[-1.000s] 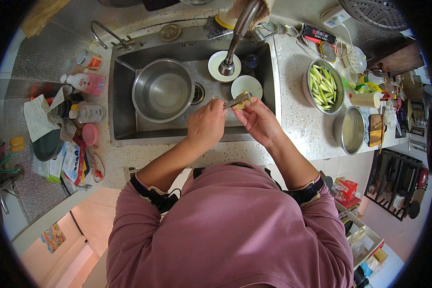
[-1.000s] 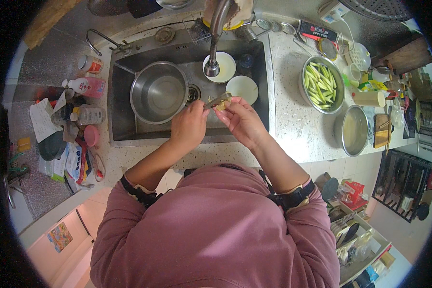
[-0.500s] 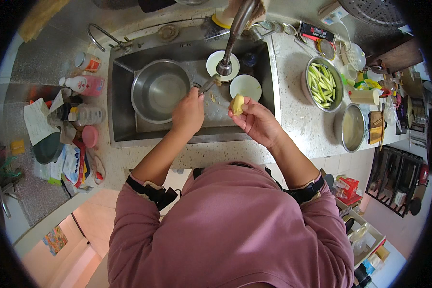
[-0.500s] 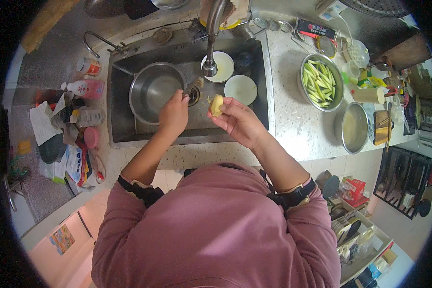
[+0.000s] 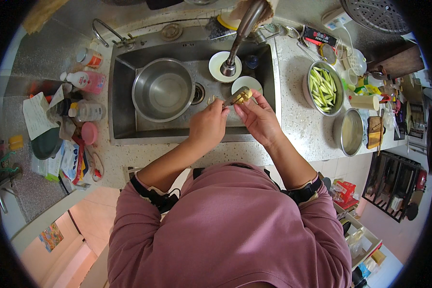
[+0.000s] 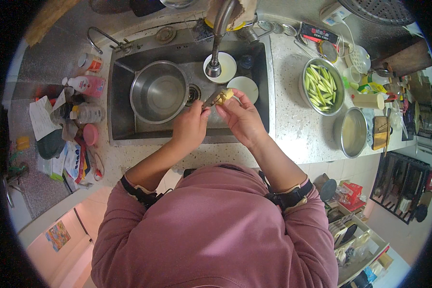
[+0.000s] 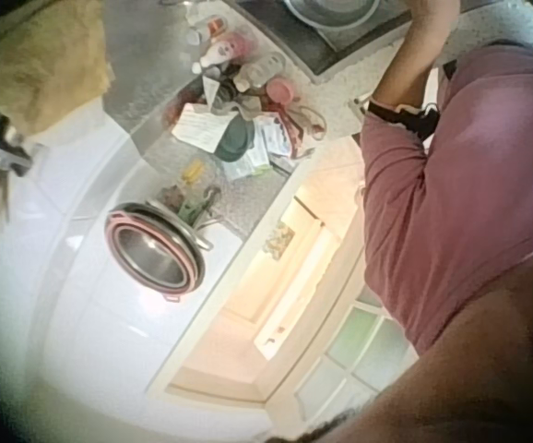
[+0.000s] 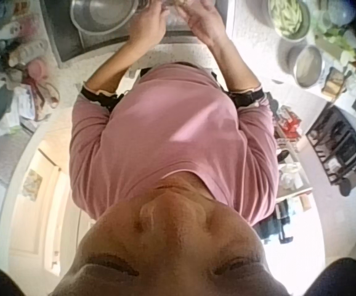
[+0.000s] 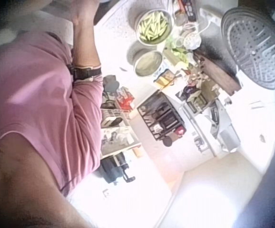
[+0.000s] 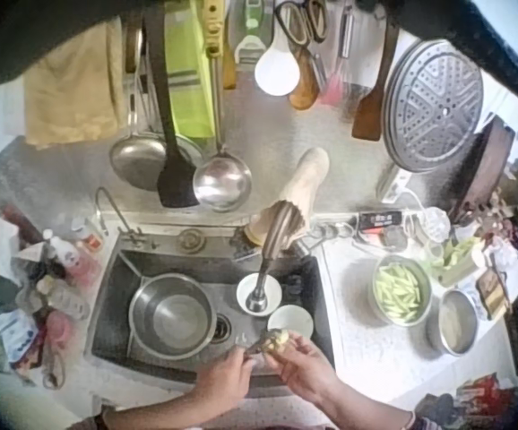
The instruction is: The person stirs a pot on the stove, then moves to the sink area to peel a potato with a peeler. The person holds the potato in one hand and uses the peeler in the other to remove the skin over the sink.
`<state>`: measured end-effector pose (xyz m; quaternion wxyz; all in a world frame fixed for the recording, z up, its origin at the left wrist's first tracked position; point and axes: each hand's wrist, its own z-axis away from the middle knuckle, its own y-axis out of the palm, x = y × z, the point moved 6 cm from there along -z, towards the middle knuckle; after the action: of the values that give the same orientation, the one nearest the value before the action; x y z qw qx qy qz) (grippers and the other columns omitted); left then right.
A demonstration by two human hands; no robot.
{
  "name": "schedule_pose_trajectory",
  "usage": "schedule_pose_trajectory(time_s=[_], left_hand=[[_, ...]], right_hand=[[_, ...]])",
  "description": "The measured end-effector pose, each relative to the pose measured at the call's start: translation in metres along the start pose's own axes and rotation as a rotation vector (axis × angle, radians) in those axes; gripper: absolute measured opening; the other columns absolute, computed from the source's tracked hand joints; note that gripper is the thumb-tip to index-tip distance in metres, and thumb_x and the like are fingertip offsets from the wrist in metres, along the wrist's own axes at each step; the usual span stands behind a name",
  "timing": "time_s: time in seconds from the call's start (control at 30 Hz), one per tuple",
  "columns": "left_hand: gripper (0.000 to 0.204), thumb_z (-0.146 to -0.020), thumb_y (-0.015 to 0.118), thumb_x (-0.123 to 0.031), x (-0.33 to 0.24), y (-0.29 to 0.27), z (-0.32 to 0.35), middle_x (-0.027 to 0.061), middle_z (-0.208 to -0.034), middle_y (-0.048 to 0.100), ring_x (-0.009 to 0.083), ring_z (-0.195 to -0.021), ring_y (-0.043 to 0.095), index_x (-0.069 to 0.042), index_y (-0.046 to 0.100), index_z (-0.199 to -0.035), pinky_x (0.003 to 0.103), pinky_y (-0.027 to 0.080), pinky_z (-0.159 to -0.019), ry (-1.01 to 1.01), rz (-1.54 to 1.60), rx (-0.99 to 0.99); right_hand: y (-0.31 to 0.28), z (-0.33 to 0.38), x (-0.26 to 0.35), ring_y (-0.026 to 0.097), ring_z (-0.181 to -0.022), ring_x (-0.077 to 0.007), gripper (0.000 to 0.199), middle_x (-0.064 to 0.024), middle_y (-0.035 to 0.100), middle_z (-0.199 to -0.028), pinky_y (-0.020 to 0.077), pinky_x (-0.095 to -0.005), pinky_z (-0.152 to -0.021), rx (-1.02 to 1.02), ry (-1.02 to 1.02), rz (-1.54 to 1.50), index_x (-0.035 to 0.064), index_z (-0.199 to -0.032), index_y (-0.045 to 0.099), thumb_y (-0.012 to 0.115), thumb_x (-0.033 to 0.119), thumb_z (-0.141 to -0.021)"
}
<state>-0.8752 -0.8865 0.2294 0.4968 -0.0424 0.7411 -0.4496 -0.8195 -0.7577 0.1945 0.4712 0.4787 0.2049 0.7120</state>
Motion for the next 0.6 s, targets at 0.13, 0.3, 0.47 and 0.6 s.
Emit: schedule_pose_trajectory(time_s=[0.13, 0.3, 0.47, 0.6], left_hand=[[0.015, -0.089, 0.052, -0.017, -0.0026, 0.0, 0.0002, 0.0165, -0.08, 0.063, 0.0367, -0.067, 0.061, -0.003, 0.047, -0.091, 0.045, 0.046, -0.057, 0.017, -0.019, -0.013], [0.016, -0.089, 0.053, -0.018, -0.0035, 0.0007, -0.0001, 0.0169, -0.081, 0.062, 0.0369, -0.068, 0.061, -0.003, 0.046, -0.091, 0.046, 0.046, -0.057, 0.011, -0.014, 0.017], [0.016, -0.089, 0.053, -0.018, -0.0029, -0.0004, 0.0013, 0.0164, -0.081, 0.062, 0.037, -0.069, 0.06, -0.003, 0.046, -0.092, 0.046, 0.046, -0.057, 0.012, -0.051, 0.037], [0.016, -0.088, 0.053, -0.018, -0.0029, -0.0001, 0.0017, 0.0159, -0.08, 0.061, 0.0368, -0.068, 0.06, -0.004, 0.046, -0.092, 0.046, 0.045, -0.057, 0.048, -0.07, 0.018]], right_hand=[[-0.0009, -0.0008, -0.001, 0.059, -0.1, -0.0196, 0.032, -0.0088, 0.059, -0.108, 0.0498, -0.0305, -0.089, -0.019, -0.028, 0.039, 0.0083, -0.114, 0.047, 0.06, -0.001, -0.086], [-0.0031, -0.0011, -0.0019, 0.059, -0.099, -0.0194, 0.029, -0.0082, 0.059, -0.107, 0.0499, -0.0294, -0.087, -0.03, -0.045, 0.065, 0.0078, -0.111, 0.048, 0.061, 0.001, -0.086], [-0.0046, 0.0002, -0.0021, 0.06, -0.095, -0.0178, 0.026, -0.0051, 0.06, -0.103, 0.0504, -0.0293, -0.085, -0.03, -0.049, 0.092, 0.0103, -0.109, 0.05, 0.059, 0.002, -0.086], [-0.005, 0.0005, -0.0052, 0.061, -0.094, -0.0171, 0.023, -0.0035, 0.061, -0.102, 0.0508, -0.0289, -0.084, 0.017, -0.022, 0.039, 0.0111, -0.109, 0.051, 0.056, 0.005, -0.087]])
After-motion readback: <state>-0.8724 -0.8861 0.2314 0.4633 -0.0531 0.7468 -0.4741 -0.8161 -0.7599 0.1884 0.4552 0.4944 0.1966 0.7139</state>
